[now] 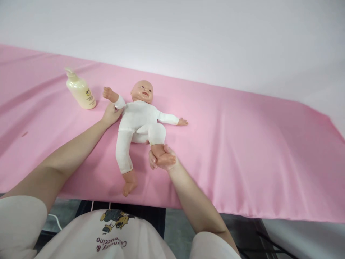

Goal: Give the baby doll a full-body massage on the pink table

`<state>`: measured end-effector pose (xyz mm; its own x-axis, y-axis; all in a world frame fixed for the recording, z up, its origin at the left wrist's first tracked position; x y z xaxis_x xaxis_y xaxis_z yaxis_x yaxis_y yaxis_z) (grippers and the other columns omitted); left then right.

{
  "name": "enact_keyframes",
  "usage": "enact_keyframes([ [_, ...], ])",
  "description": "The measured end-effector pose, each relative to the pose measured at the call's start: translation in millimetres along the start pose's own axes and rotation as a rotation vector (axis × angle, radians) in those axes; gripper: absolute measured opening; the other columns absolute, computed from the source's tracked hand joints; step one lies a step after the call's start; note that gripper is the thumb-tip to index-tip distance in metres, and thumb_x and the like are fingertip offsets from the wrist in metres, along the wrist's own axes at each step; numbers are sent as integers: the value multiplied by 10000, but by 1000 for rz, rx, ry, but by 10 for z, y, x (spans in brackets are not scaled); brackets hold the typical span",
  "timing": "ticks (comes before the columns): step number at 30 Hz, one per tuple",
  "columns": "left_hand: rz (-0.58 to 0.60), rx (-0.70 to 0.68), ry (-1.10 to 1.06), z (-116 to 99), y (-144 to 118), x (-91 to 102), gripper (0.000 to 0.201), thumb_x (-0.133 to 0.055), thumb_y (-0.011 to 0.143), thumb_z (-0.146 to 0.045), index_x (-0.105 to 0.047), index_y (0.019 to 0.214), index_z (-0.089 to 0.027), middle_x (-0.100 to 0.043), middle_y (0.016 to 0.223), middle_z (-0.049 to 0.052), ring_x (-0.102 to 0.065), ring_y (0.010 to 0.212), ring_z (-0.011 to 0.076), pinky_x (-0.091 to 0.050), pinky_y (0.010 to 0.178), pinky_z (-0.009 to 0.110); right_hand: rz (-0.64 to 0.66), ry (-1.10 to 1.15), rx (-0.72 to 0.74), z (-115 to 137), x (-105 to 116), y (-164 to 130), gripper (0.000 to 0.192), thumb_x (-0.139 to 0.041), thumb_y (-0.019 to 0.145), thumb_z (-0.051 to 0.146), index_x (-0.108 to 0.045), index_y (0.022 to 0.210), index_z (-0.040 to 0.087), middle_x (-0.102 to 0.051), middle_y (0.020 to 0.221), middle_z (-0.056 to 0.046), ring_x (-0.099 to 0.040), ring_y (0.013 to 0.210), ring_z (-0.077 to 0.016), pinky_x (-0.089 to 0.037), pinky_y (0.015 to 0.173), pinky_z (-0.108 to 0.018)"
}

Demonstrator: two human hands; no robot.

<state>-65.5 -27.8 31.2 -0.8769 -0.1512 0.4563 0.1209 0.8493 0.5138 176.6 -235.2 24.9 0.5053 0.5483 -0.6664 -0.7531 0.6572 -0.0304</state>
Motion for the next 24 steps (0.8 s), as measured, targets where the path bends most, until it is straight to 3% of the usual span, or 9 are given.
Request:
enact_keyframes([
  [3,-36,68,-5,119,-1,10,348,-618,903,-461,-587,1089,-169,-671,971,102,-651,965,274,-502,963,477,229,39,-67,-47,-143,-52,825,-718,714,736,-430,1292,222,-647,678,52,-643,477,-164,-496,446,-259],
  [8,-82,74,-20,165,8,25,510,-578,908,-615,-526,1148,-168,-650,988,111,-655,947,262,-523,918,467,435,53,-297,-209,-290,-74,968,-902,640,481,-337,1393,252,-739,880,-32,-771,753,-273,-615,551,-348],
  [14,-170,22,-43,139,18,85,673,-357,916,-786,-484,1212,-195,-646,1116,144,-647,1102,284,-495,1011,479,628,131,-241,-240,-331,-50,1044,-933,642,332,-306,1476,293,-764,966,-57,-783,847,-266,-663,674,-387],
  [17,-133,-10,-37,76,16,75,674,-323,938,-765,-516,1223,-186,-648,1165,153,-628,1173,289,-468,1074,478,667,146,-257,-244,-322,-47,1106,-967,589,332,-320,1485,288,-767,931,-44,-780,793,-245,-658,689,-382],
  [21,-25,-86,-31,-55,14,22,645,-347,973,-695,-588,1249,-165,-652,1247,178,-562,1302,322,-387,1173,516,683,164,-133,-165,-288,-52,989,-934,635,432,-380,1444,309,-757,904,-31,-762,727,-226,-637,617,-348],
  [22,12,-115,-25,-87,12,1,652,-352,977,-682,-574,1301,-161,-632,1309,184,-522,1355,324,-355,1200,520,639,150,-101,-148,-264,-42,965,-920,636,494,-401,1428,304,-752,873,-24,-749,683,-216,-619,571,-323],
  [24,96,-196,-9,-152,2,-50,690,-368,983,-660,-493,1424,-144,-541,1456,204,-432,1444,324,-301,1236,520,429,84,-49,-118,-168,12,948,-873,627,628,-445,1394,273,-730,787,-4,-700,577,-182,-552,474,-263],
])
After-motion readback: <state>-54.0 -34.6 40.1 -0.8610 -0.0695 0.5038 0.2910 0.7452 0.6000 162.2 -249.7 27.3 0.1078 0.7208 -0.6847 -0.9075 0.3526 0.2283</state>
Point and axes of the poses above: each hand's wrist, its own y-axis towards the middle knuckle, its own x-axis out of the back of the hand, z = x × y, the point moved 6 cm from there along y, towards the middle knuckle
